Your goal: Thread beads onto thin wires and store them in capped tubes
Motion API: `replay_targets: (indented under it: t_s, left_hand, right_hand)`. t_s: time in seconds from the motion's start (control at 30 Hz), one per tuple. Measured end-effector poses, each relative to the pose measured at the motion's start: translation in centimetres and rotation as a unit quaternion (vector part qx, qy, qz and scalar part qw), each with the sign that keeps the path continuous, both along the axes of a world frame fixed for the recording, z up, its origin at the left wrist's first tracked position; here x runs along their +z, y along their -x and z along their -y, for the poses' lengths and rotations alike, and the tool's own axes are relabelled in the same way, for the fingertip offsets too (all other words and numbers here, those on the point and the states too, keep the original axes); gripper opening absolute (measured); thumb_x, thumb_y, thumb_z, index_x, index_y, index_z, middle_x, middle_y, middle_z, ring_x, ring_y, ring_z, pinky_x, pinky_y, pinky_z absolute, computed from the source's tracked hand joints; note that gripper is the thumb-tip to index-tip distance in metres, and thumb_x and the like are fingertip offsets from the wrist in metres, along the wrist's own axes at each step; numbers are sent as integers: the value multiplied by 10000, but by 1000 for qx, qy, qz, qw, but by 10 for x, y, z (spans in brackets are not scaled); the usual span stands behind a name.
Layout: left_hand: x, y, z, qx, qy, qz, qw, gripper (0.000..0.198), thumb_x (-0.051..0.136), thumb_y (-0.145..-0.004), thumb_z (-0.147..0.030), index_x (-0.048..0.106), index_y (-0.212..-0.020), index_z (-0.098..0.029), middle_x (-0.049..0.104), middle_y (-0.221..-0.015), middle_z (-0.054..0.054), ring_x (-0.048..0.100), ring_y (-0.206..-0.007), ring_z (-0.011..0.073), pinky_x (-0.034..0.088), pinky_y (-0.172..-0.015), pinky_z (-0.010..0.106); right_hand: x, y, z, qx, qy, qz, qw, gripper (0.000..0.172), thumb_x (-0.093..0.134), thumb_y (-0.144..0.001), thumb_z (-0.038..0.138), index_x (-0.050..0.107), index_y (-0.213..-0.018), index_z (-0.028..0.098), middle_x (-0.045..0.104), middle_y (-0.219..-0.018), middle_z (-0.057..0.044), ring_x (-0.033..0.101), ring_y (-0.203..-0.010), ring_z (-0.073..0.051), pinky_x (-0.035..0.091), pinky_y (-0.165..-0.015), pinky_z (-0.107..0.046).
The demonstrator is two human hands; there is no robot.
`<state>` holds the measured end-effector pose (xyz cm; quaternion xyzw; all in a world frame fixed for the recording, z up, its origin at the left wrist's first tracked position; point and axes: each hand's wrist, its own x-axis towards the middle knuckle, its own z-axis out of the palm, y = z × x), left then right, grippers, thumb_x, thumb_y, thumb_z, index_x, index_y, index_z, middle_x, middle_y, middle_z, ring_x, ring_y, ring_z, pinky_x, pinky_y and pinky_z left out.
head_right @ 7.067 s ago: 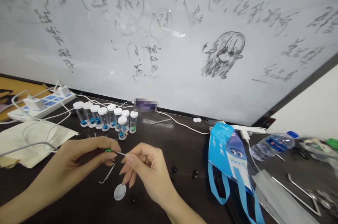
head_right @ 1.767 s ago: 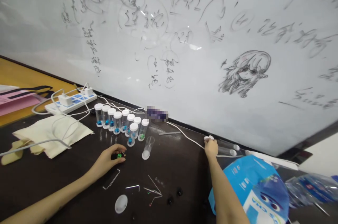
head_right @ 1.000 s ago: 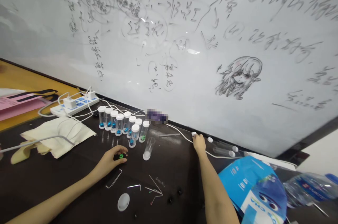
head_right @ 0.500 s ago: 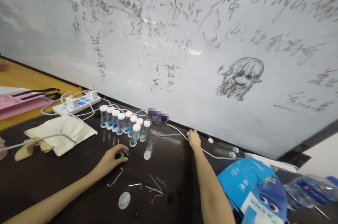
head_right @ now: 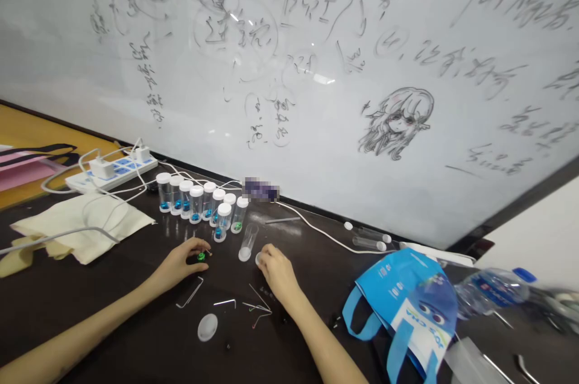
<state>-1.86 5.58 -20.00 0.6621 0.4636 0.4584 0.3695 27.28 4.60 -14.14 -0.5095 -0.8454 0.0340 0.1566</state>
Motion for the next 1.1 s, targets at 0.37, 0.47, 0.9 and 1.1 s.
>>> replay_targets:
  t_s: [0.37, 0.47, 0.9, 1.1]
  left_hand:
    - [18, 6, 4, 7, 3, -10, 1000, 46, 656, -714, -225, 681, -751, -212, 710, -787, 13, 659, -770, 228, 516, -768, 332]
    - [20, 6, 4, 20, 1, 5, 1000, 80, 660, -749, -281, 671, -770, -204, 695, -752, 1, 648, -733, 216, 499, -714, 300]
    - [20, -2, 13, 19, 12, 109, 994, 213, 714, -719, -339, 670, -848, -176, 712, -744, 14, 684, -680, 202, 557, -663, 295]
    - [22, -3, 18, 37, 17, 142, 989, 239, 685, -763, -370, 626, -868, -164, 665, -754, 10, 674, -637, 185, 548, -606, 285]
  right_hand:
    - [28, 64, 52, 68, 5, 3, 998, 83, 572, -954, 190, 642, -925, 222, 651, -946, 1, 638, -882, -158, 475, -782, -231]
    - [21, 87, 60, 101, 13, 30, 994, 91, 590, -941, 164, 658, -915, 218, 650, -923, 14, 650, -850, -144, 476, -754, -216]
    - [4, 127, 55, 187, -46, 185, 964, 123, 510, -949, 89, 627, -984, 109, 641, -980, -92, 617, -861, -226, 504, -712, -332]
    - [4, 111, 53, 137, -48, 193, 970, 112, 514, -940, 66, 621, -951, 98, 659, -926, -107, 621, -846, -229, 492, -705, -325]
